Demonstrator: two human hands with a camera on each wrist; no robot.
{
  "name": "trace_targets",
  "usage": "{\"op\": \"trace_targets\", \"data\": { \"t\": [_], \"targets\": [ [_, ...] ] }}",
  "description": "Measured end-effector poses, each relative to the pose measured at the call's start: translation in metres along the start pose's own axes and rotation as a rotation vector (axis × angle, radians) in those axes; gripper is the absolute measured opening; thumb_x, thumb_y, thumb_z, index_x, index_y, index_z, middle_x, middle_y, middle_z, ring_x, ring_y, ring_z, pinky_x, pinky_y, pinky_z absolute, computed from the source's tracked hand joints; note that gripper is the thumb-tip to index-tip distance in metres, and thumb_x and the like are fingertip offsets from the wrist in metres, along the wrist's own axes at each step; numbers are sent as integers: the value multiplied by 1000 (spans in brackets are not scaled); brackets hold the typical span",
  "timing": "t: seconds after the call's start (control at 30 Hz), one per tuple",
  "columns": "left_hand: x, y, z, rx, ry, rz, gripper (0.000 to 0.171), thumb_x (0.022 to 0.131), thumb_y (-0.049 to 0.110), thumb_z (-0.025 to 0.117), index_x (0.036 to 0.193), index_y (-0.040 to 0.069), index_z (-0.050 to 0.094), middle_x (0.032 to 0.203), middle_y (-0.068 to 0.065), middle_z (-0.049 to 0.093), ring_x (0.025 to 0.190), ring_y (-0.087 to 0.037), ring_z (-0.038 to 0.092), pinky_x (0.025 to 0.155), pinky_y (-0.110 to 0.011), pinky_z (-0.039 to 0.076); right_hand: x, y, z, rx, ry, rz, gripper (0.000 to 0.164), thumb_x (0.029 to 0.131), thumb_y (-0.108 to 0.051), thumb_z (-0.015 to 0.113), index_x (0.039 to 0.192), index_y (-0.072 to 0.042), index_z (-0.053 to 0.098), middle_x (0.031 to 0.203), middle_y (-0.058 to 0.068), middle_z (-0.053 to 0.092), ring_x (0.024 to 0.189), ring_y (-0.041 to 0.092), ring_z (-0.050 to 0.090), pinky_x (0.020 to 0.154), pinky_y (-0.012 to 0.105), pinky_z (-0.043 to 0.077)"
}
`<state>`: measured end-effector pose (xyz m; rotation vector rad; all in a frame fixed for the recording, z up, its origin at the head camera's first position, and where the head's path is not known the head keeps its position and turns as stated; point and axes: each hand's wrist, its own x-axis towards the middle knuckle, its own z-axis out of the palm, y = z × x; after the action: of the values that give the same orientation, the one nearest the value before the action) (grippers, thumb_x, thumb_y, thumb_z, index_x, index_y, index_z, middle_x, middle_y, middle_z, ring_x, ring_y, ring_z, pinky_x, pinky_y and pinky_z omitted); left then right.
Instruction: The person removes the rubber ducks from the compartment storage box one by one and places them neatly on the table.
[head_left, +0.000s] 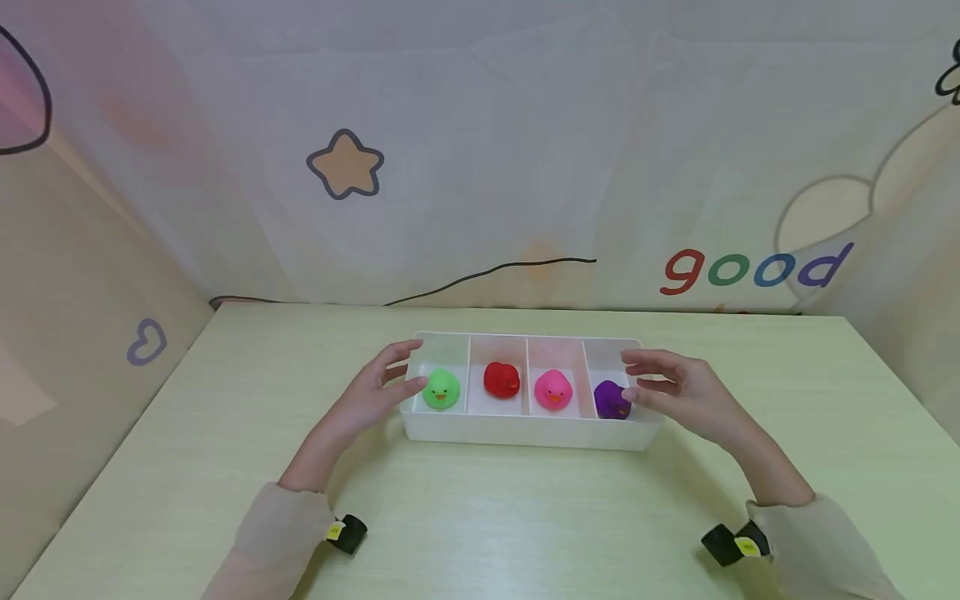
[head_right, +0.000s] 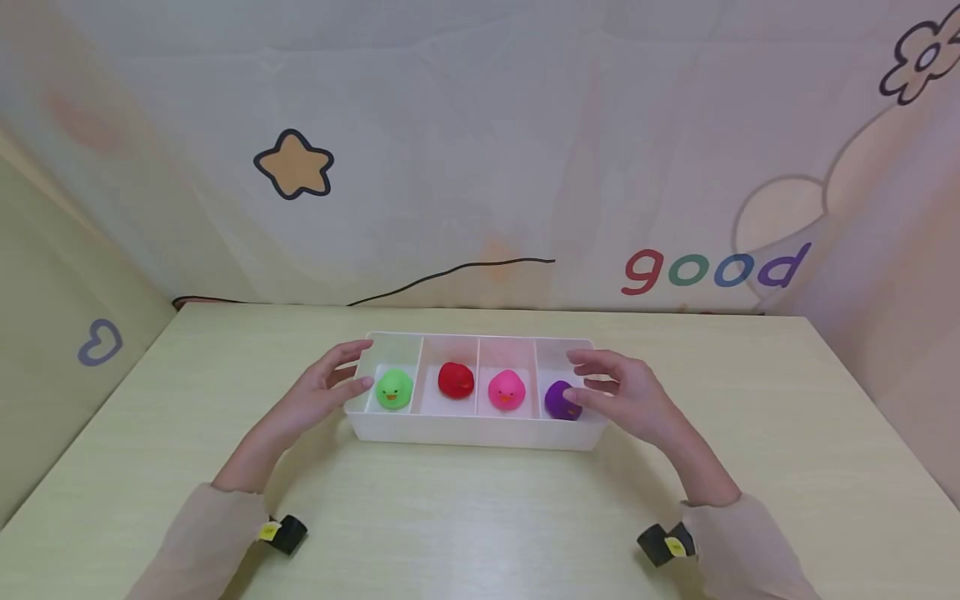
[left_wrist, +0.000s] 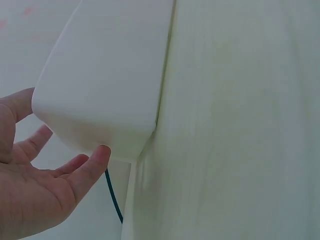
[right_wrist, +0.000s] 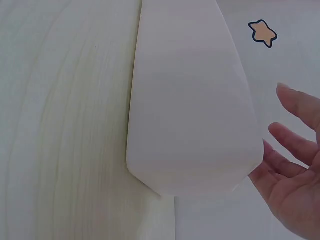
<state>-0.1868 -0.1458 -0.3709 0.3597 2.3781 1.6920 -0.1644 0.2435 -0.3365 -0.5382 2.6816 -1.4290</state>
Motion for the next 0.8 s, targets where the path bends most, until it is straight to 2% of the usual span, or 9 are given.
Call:
{"op": "trace_targets", "data": {
  "t": [0.37,0.67,0.8],
  "targets": [
    [1,-3,0,24,-20,-16,46,90,20,58,132,14,43,146,-11,25,131,-40,26,98,-58,30,6,-4,2,-128,-80,-10,45,82,-13,69,120,4,54,117,21,56,105,36,55,84,38,49],
    [0,-4,-1,47,-29,-12,44,90,22,59,131,12,45,145,-9,30,131,-39,26,99,-56,31,14,-9,8,-265,-145,-25,38,78,-3,69,114,6,58,109,21,59,99,36,57,81,45,49],
    [0,-5,-2,53,-31,-11,44,89,24,59,130,14,46,144,-8,31,131,-38,27,98,-56,31,19,-11,10,-335,-174,-19,34,77,-3,69,109,5,61,104,19,61,95,34,58,77,42,52]
  ]
}}
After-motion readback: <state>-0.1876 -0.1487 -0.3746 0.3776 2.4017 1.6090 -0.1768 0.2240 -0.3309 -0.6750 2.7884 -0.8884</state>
